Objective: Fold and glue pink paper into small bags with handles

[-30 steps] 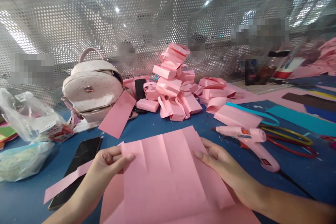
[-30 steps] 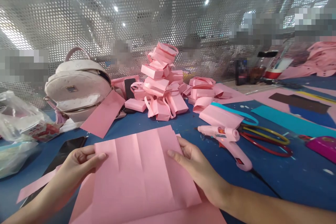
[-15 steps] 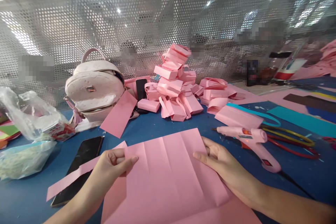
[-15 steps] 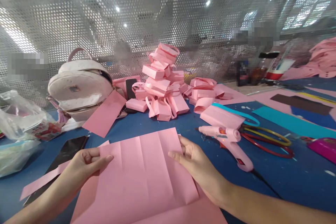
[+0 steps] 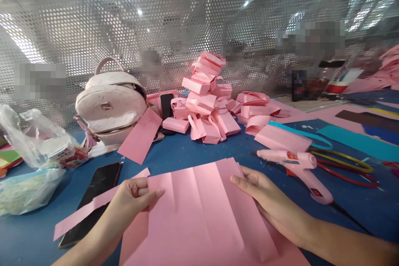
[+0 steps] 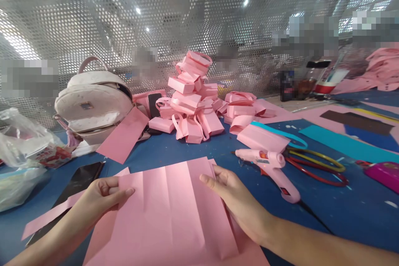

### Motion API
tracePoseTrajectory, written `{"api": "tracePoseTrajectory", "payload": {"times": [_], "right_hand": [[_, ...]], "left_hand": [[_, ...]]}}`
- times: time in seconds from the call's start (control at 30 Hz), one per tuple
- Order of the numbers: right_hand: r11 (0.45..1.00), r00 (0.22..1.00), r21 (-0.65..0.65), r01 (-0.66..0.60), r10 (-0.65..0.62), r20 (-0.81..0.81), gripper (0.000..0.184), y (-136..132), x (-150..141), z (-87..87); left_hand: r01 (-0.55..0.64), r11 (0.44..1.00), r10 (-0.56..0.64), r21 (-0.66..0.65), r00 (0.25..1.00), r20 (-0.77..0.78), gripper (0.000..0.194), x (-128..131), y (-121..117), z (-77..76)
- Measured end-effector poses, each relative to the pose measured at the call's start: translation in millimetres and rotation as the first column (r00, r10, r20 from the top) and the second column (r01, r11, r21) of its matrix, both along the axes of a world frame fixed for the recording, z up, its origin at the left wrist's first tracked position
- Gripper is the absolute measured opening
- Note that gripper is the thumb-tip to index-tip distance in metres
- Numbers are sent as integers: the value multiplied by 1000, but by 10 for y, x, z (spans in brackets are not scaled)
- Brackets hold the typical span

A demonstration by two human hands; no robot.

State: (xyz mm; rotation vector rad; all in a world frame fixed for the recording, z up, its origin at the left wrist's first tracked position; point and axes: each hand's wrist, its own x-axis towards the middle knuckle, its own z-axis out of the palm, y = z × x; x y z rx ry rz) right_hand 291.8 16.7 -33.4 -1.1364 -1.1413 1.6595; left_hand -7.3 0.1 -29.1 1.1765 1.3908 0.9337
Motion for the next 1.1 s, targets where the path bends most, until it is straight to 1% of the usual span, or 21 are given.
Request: {"api": "tracePoseTrajectory", "payload": {"times": [0.07, 0.17, 0.27, 0.37, 0.43, 0.57, 0.63, 0.7, 0.8, 0.87, 0.93, 1.03, 1.1], "right_hand": [[1000, 1000, -3, 13, -13, 27, 47, 5, 4, -23], [999, 998, 30, 20, -21, 56, 47, 15, 2, -30], [997, 993, 45, 68, -72, 89, 50, 16, -5, -16], [993, 987, 5, 118, -118, 112, 53, 7, 0, -26], [989, 980, -17, 150, -146, 134, 55, 3, 16, -60], [971, 954, -40, 235, -222, 202, 61, 8, 53, -148], [971, 951, -44, 237, -222, 217, 63, 10, 60, -169], [971, 950, -45, 234, -219, 221, 63, 9, 59, -170], [968, 949, -49, 246, -230, 215, 63, 4, 52, -157], [968, 950, -44, 247, -234, 205, 62, 2, 48, -146], [969, 953, -33, 245, -234, 190, 59, 1, 48, -135], [970, 958, -19, 243, -237, 161, 54, -2, 49, -116], [977, 969, -22, 214, -209, 135, 53, -4, 48, -105]], "left_hand": [[25, 1000, -25, -15, 1000, 10, 46, -34, 18, -48], [39, 998, -39, -46, 999, 3, 44, -66, 36, -76], [-8, 998, 6, -55, 1000, -26, 41, -50, 28, -32], [-13, 997, 12, -72, 1000, -9, 39, -9, 11, 25], [-10, 997, 11, -76, 1000, 17, 36, 12, 7, 38], [-22, 997, 25, -69, 998, 50, 32, 25, 10, 19], [-30, 997, 35, -68, 997, 73, 33, 25, 10, 6], [-42, 998, 46, -49, 996, 76, 39, 20, 11, -6], [-62, 998, 62, 31, 998, -8, 50, 7, 16, -21], [-60, 995, 65, 82, 996, -61, 49, -1, 21, -27], [-62, 992, 70, 106, 995, -74, 45, -3, 22, -25], [-88, 992, 93, 90, 994, -51, 43, 6, 15, -7], [-102, 993, 103, 52, 994, -20, 46, 17, 7, 7]]}}
